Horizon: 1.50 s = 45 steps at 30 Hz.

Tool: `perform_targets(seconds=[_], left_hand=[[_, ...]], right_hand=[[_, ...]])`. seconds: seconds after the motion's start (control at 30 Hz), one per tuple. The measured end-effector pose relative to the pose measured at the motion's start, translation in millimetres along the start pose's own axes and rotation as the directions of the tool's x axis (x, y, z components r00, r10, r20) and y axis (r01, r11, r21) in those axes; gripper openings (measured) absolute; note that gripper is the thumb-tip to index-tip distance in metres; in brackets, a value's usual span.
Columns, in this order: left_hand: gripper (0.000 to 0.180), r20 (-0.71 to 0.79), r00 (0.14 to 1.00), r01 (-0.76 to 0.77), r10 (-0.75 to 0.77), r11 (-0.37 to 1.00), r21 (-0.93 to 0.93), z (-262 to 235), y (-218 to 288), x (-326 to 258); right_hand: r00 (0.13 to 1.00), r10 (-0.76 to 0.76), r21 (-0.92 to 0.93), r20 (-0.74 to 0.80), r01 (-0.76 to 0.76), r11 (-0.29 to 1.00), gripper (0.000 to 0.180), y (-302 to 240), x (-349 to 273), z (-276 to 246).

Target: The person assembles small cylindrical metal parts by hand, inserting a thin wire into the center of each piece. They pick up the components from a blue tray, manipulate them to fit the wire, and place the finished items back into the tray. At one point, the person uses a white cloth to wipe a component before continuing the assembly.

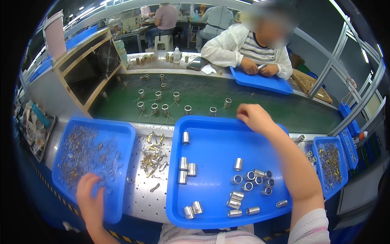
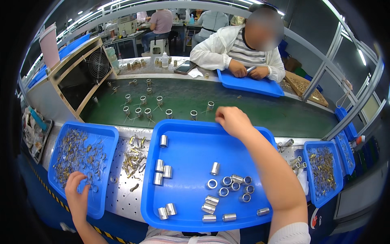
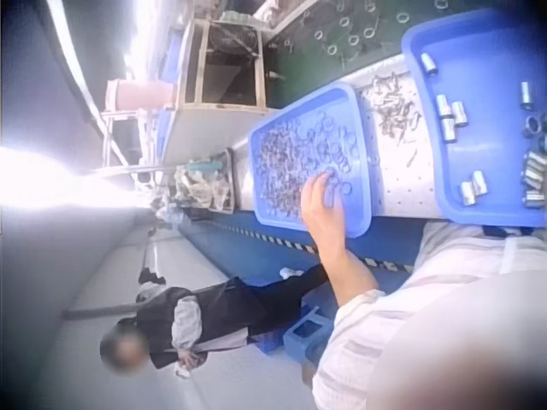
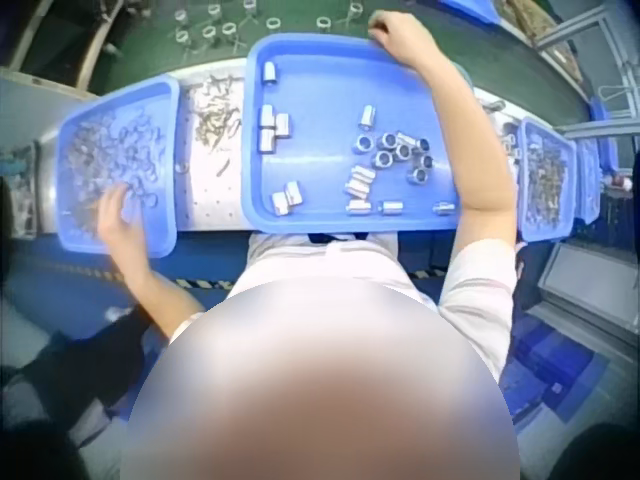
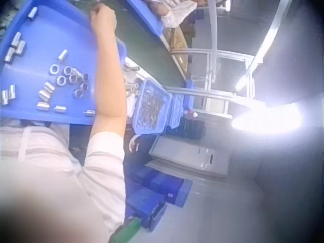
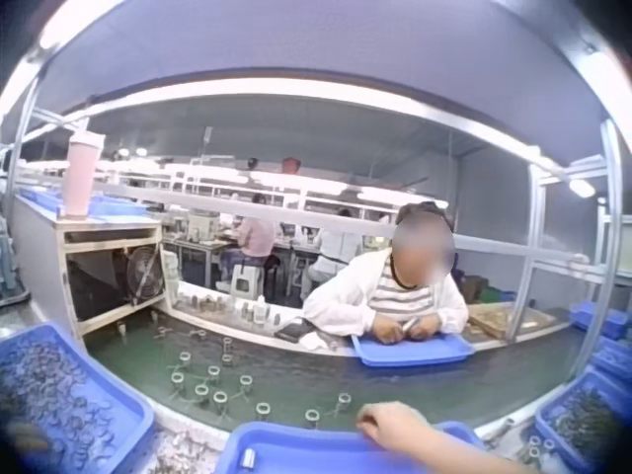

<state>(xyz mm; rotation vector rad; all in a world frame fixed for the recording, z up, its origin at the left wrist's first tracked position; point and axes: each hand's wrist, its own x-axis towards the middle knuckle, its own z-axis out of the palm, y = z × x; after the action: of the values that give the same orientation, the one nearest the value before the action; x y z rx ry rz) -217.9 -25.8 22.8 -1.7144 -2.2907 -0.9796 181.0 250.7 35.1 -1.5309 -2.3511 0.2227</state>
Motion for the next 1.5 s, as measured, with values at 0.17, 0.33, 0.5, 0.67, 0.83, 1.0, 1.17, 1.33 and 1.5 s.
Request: perform_targets(seconds=[0.17,0.33,0.5,0.67,0.83,1.0,1.17,1.33,1.5], left_hand=[[0.022,0.07,0.967,-0.216,0.246,0.933,-0.288,10.0,45.8,-13.6],[0.016,0.075,0.875,-0.332,0.479,0.703,-0.629,22.6,90.8,-4.0],[0.018,0.533,0.801,0.38,0.273,0.456,-0.805,43.7,114.6,-28.1],[0.038,0.652,0.638,0.694,0.409,0.06,-0.717,66.2,138.5,-29.4],[0.034,0.674,0.582,0.726,0.455,0.081,-0.682,79.1,169.6,-38.7],[0.034,0.629,0.641,0.643,0.44,0.139,-0.753,76.9,182.2,-49.3],[0.032,0.356,0.787,0.213,0.504,0.321,-0.923,82.6,179.6,-56.1],[0.035,0.121,0.781,-0.156,0.612,0.379,-0.912,83.3,176.9,-54.4],[0.04,0.52,0.742,0.471,0.423,0.223,-0.854,75.4,179.8,-57.0]], right_hand=[[0.987,0.013,-0.198,-0.161,-0.046,0.979,0.017,17.3,65.5,48.4],[0.994,0.069,-0.224,-0.088,-0.087,0.971,0.018,26.9,79.0,58.5],[0.996,-0.033,0.386,-0.088,0.065,0.92,0.019,-21.8,13.7,7.5],[0.979,-0.192,0.592,0.069,0.115,0.798,0.012,-73.9,-108.0,-23.5],[0.971,-0.22,0.635,-0.095,0.229,0.737,0.017,-86.8,-183.3,-21.7],[0.967,-0.155,0.634,-0.203,0.25,0.731,0.02,-89.6,-214.9,-12.5],[0.996,0.007,0.83,-0.092,0.073,0.553,0.016,-90.4,-230.4,-1.4],[0.993,0.079,0.882,-0.092,0.044,0.469,0.013,-95.8,-232.4,10.1],[0.971,0.057,0.808,-0.232,0.16,0.567,0.015,-99.1,-234.6,15.2]])
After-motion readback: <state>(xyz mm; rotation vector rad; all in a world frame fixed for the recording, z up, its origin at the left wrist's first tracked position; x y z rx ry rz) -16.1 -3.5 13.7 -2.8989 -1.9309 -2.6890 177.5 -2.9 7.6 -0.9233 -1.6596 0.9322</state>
